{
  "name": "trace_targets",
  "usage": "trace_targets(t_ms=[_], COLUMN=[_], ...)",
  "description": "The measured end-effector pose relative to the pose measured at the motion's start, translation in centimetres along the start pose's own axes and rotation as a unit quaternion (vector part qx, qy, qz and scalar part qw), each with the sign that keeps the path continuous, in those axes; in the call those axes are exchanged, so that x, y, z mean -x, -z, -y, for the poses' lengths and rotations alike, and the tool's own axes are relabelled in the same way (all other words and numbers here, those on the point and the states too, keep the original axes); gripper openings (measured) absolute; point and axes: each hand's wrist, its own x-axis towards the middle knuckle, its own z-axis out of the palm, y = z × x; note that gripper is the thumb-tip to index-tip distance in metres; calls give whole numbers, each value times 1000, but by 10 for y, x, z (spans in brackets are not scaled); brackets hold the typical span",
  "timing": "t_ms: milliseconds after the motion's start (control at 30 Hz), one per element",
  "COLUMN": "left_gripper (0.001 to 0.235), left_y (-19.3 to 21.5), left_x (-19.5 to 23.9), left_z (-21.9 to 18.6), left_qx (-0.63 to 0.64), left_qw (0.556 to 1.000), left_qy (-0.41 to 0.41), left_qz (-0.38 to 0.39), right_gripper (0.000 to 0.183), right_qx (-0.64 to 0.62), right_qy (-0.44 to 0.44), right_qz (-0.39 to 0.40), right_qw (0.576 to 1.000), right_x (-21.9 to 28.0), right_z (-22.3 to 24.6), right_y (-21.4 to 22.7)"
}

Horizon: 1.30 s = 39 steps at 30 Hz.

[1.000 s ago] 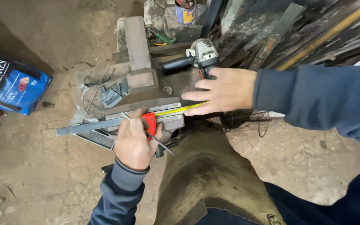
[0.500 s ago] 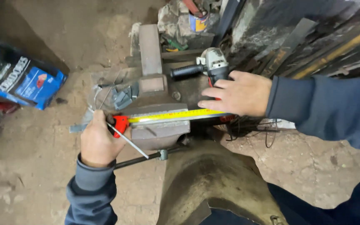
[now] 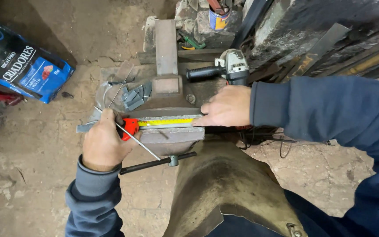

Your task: The recorder uses a measuring tape and a square to mark dimensions on a metal bar held in a vice.

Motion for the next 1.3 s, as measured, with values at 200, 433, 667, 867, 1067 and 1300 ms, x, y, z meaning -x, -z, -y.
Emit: trace_targets(t_ms=[200,433,667,867,1067,1300], left_gripper=[53,56,64,17,11,14], left_y=[4,4,14,-45,-94,-113], left_x=[4,13,38,80,70,57], left_z=[-5,-15,-27,-48,-96,-107], left_qx=[21,-49,-19,302,430,365], left_qw=[999,998,975,925,900,916], left_qy=[-29,-41,-161,-173,-44,-98], left_qz=[-7,-13,-150,-151,-56,-136], right_gripper=[54,51,50,50,47,45], right_qx=[-38,-89,-123,-123,-117,-121], right_qy=[18,27,52,53,47,47], right_qz=[-22,-3,-2,16,21,26], right_qw=[999,996,991,991,992,991], right_x=[-8,-12,-13,-15,-15,-16], right_z=[-5,-10,-12,-14,-12,-13], right_y=[-5,-3,-4,-4,-2,-4])
